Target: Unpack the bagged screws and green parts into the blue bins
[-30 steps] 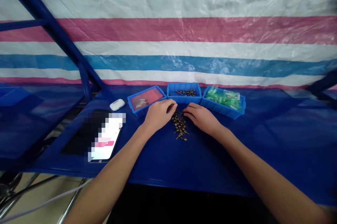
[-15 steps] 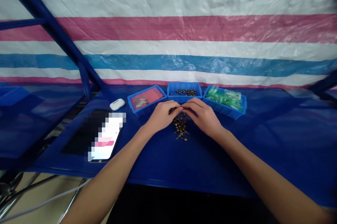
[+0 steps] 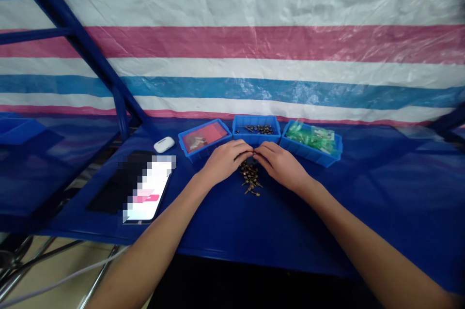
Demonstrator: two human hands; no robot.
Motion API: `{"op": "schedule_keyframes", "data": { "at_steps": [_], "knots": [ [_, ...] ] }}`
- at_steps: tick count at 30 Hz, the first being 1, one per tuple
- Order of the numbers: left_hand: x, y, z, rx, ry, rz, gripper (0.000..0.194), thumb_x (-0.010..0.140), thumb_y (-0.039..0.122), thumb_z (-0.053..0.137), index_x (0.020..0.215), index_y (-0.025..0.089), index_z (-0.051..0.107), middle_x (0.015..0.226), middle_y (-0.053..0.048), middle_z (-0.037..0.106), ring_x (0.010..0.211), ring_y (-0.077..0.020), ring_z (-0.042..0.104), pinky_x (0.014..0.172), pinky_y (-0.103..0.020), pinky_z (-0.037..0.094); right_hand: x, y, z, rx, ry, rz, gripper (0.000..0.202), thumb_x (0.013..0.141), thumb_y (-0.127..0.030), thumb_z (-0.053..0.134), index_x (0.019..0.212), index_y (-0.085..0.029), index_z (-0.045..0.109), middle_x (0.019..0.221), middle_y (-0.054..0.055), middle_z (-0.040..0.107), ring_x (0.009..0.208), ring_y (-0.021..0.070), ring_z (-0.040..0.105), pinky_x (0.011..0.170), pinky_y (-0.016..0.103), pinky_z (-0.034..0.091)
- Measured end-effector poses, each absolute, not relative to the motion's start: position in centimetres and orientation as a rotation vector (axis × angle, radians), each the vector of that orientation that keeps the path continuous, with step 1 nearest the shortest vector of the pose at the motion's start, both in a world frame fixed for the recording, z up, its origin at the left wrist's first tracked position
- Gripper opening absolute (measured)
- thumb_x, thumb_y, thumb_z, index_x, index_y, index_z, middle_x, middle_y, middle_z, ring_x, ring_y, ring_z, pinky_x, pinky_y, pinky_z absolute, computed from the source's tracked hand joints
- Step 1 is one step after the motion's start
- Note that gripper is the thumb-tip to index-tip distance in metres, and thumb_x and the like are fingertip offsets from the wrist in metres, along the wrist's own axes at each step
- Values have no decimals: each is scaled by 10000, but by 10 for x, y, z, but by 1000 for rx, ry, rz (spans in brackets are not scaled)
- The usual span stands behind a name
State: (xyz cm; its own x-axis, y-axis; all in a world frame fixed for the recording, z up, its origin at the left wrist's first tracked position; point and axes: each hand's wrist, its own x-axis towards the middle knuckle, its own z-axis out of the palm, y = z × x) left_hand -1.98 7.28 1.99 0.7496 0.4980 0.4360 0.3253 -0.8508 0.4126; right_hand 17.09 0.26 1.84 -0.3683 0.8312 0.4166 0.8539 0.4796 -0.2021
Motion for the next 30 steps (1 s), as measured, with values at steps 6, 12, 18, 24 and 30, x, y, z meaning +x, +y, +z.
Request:
{"op": "schedule_keyframes", "data": {
  "at_steps": [6, 12, 18, 24, 30],
  "knots": [
    [-24, 72, 27, 2714, 785, 794, 202, 956, 342, 505, 1086, 235, 618, 1019, -19, 662, 946, -167, 622, 836, -290, 486, 160, -1, 14, -1408, -2236, 24, 198, 980, -236, 422, 938, -161, 600, 872, 78, 598, 842, 204, 585, 778, 335, 488],
    [-31, 72, 38, 2674, 1086, 1035, 272, 989, 371, 412, 1011, 198, 620, 928, -40, 704, 733, -147, 642, 660, -256, 450, 159, 17, 29, -1406, -2013, 21, 210, 972, -294, 452, 887, -187, 611, 823, 46, 620, 743, 165, 591, 687, 277, 453],
    [-31, 71, 36, 2875, 1136, 1027, 357, 995, 363, 385, 800, 178, 619, 726, -43, 673, 655, -157, 625, 551, -253, 356, 185, 20, 23, -1629, -1963, -73, 270, 965, -377, 478, 851, -201, 648, 801, 30, 653, 687, 169, 610, 643, 280, 428],
    [-26, 70, 30, 2849, 1122, 931, 307, 992, 346, 396, 848, 185, 613, 765, -31, 679, 669, -159, 632, 546, -250, 357, 187, 8, 6, -1518, -2237, 105, 233, 964, -304, 490, 1136, -237, 631, 1013, 55, 630, 932, 194, 627, 808, 308, 482],
    [-23, 71, 25, 2790, 1053, 879, 301, 988, 342, 411, 837, 184, 617, 746, -22, 658, 656, -151, 611, 595, -255, 397, 185, 14, 6, -1416, -2152, 247, 140, 930, -260, 539, 972, -196, 658, 921, 54, 645, 847, 185, 627, 783, 321, 499]
  ]
}}
